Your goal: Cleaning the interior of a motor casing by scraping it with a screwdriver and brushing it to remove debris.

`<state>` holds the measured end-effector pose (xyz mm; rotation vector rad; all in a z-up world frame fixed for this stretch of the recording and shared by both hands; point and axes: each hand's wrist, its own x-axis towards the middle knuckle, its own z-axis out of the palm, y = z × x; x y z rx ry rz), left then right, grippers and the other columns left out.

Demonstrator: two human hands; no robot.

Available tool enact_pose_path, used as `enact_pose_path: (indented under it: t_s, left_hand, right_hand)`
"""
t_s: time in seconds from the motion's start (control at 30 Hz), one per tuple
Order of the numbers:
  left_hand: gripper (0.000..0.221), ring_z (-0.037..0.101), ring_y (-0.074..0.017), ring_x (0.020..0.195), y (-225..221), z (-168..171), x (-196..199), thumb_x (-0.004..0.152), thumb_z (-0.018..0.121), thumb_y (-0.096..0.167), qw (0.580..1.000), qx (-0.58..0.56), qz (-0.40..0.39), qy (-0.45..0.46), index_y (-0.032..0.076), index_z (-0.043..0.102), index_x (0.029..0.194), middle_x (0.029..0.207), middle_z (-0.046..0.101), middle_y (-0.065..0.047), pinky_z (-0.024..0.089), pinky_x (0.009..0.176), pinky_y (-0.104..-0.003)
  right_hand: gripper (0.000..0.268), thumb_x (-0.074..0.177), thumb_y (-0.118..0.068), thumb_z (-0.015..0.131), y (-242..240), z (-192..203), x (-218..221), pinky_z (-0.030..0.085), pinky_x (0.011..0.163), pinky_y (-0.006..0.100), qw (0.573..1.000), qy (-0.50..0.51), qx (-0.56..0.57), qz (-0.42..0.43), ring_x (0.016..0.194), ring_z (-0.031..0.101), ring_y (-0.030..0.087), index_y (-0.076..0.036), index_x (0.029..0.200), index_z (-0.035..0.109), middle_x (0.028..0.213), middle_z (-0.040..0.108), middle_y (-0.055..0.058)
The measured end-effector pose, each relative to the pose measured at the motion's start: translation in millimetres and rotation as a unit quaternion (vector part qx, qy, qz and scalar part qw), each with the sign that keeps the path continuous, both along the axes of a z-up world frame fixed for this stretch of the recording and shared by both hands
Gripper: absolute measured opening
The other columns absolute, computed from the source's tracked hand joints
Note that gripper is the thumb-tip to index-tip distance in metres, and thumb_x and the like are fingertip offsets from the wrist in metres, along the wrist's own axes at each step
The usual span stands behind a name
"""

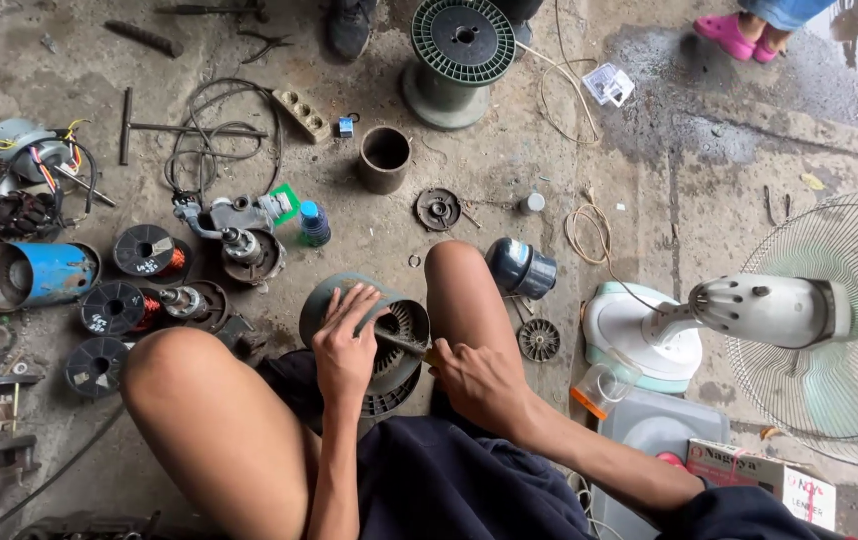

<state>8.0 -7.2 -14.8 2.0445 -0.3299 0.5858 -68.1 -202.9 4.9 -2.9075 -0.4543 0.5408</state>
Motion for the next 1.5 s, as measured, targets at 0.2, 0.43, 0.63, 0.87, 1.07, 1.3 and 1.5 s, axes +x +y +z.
enact_pose_path:
  t_s: [0.2, 0.43, 0.63, 0.87, 1.07, 1.3, 1.5]
  left_hand:
    - [0.021, 0.073, -0.0299, 0.11, 5.8, -14.5, 3.4, 0.081, 0.087, 0.009, 1.0, -0.027, 0.013, -0.003, 0.006, 0.08, 0.101, 0.106, 0.079, -0.015, 0.05, 0.109, -0.042]
    - [0.021, 0.074, -0.0275, 0.108, 5.4, -20.5, 3.4, 0.079, 0.088, 0.011, 0.999, -0.032, 0.015, -0.013, 0.006, 0.081, 0.099, 0.104, 0.079, -0.013, 0.051, 0.108, -0.039]
    - [0.019, 0.074, -0.0274, 0.108, 9.1, -20.9, 3.6, 0.081, 0.086, 0.011, 0.999, -0.027, 0.01, -0.024, 0.007, 0.081, 0.099, 0.105, 0.08, -0.011, 0.052, 0.107, -0.04]
    - [0.025, 0.074, -0.0299, 0.106, 5.8, -25.0, 0.2, 0.076, 0.088, 0.005, 0.999, -0.025, 0.003, -0.021, 0.005, 0.081, 0.1, 0.103, 0.079, -0.014, 0.051, 0.107, -0.043]
    - [0.027, 0.073, -0.0271, 0.109, 6.4, -13.7, 0.6, 0.078, 0.088, 0.005, 1.0, -0.024, -0.003, -0.018, 0.005, 0.08, 0.104, 0.107, 0.079, -0.012, 0.053, 0.108, -0.042]
    - [0.028, 0.072, -0.0258, 0.115, 11.9, -3.7, -3.5, 0.077, 0.078, -0.007, 0.999, 0.004, -0.029, 0.027, -0.002, 0.076, 0.104, 0.115, 0.077, -0.008, 0.05, 0.114, -0.042]
    - [0.038, 0.071, -0.0264, 0.118, 8.2, -9.6, -4.6, 0.073, 0.076, -0.012, 0.999, 0.014, -0.035, 0.025, -0.002, 0.075, 0.109, 0.118, 0.076, -0.009, 0.048, 0.117, -0.044]
  right_hand:
    - [0.037, 0.093, -0.026, 0.048, 7.5, 47.5, 11.1, 0.059, 0.051, 0.052, 1.0, 0.001, -0.018, 0.01, 0.06, 0.073, 0.041, 0.003, 0.117, 0.052, 0.08, 0.07, 0.016]
    - [0.036, 0.093, -0.02, 0.046, 25.2, 2.9, 26.1, 0.058, 0.049, 0.05, 1.0, -0.012, 0.008, 0.0, 0.059, 0.073, 0.042, 0.009, 0.11, 0.055, 0.071, 0.069, 0.018]
    - [0.034, 0.099, -0.028, 0.046, 29.6, 37.6, 22.4, 0.059, 0.049, 0.048, 1.0, -0.006, -0.019, 0.008, 0.061, 0.074, 0.039, 0.003, 0.105, 0.059, 0.068, 0.069, 0.018]
    - [0.034, 0.092, -0.019, 0.042, 54.5, -27.7, 43.2, 0.056, 0.045, 0.046, 0.998, -0.048, 0.005, 0.028, 0.057, 0.072, 0.038, 0.009, 0.102, 0.058, 0.064, 0.067, 0.017]
    - [0.035, 0.094, -0.021, 0.045, 36.0, -39.3, 9.8, 0.056, 0.044, 0.045, 0.95, -0.264, -0.135, 0.097, 0.06, 0.067, 0.039, 0.004, 0.114, 0.06, 0.071, 0.059, 0.021]
    - [0.013, 0.089, -0.01, 0.059, 55.7, -29.9, 37.3, 0.041, 0.038, 0.033, 0.968, -0.233, 0.039, 0.081, 0.042, 0.053, 0.022, 0.003, 0.089, 0.062, 0.067, 0.061, 0.012]
    - [0.012, 0.087, -0.016, 0.068, 33.1, -17.0, 34.7, 0.043, 0.039, 0.033, 0.979, -0.186, 0.058, 0.058, 0.044, 0.056, 0.021, -0.005, 0.084, 0.064, 0.067, 0.062, 0.008]
